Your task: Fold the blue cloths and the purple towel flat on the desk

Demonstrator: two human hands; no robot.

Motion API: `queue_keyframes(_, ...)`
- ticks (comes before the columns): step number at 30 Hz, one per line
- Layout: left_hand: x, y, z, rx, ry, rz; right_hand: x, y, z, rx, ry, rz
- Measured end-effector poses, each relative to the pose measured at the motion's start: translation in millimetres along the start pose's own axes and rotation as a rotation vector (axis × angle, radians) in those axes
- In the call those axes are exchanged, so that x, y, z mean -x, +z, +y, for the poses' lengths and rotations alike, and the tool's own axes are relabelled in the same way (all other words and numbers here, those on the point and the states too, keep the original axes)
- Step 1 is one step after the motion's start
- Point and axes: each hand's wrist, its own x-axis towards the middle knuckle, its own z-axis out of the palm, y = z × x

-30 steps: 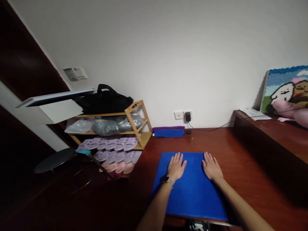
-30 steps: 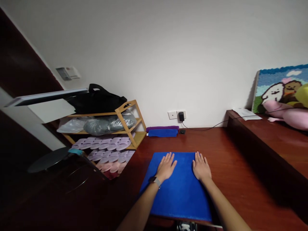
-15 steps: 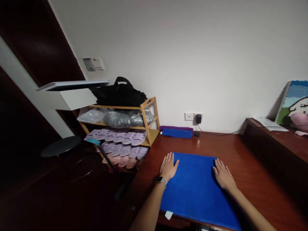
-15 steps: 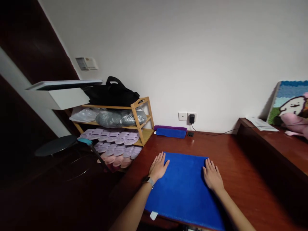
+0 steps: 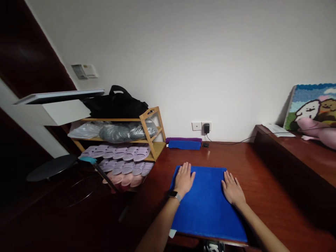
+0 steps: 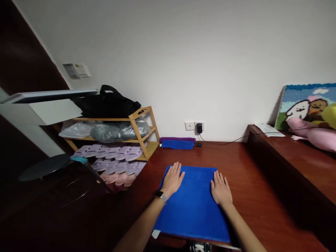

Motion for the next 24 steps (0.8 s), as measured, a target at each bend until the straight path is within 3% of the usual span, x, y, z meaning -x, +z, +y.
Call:
queue_keyframes(4,-2,18.2,84,0.124,0.195,-0.038,0,-1,0,0.003,-0.002,-0.005)
queue_keyframes(7,3,30.2,110,0.175,0.247,-0.098,0,-1,1,0.026,-0.009,-0.013)
queue_keyframes(10,11,29.1,83,0.17,0.183,-0.125,1,0,2,0.026,-0.006,-0.002)
queue_keyframes(15,32,10.9,-21,0.058,-0.056,-0.14,2,3,4,0.012,-0.006,0.01)
queue_keyframes(17,42,7.0,-51,0.037,-0.106,-0.124,1,4,4,0.032,-0.004,0.007)
queue_keyframes(20,52,6.9,-68,0.041,-0.109,-0.091,1,3,3,0.042,-0.002,0.001)
queue_keyframes(24,55,8.9,-63,0.06,-0.118,-0.066,4,1,1,0.023,0.016,-0.008)
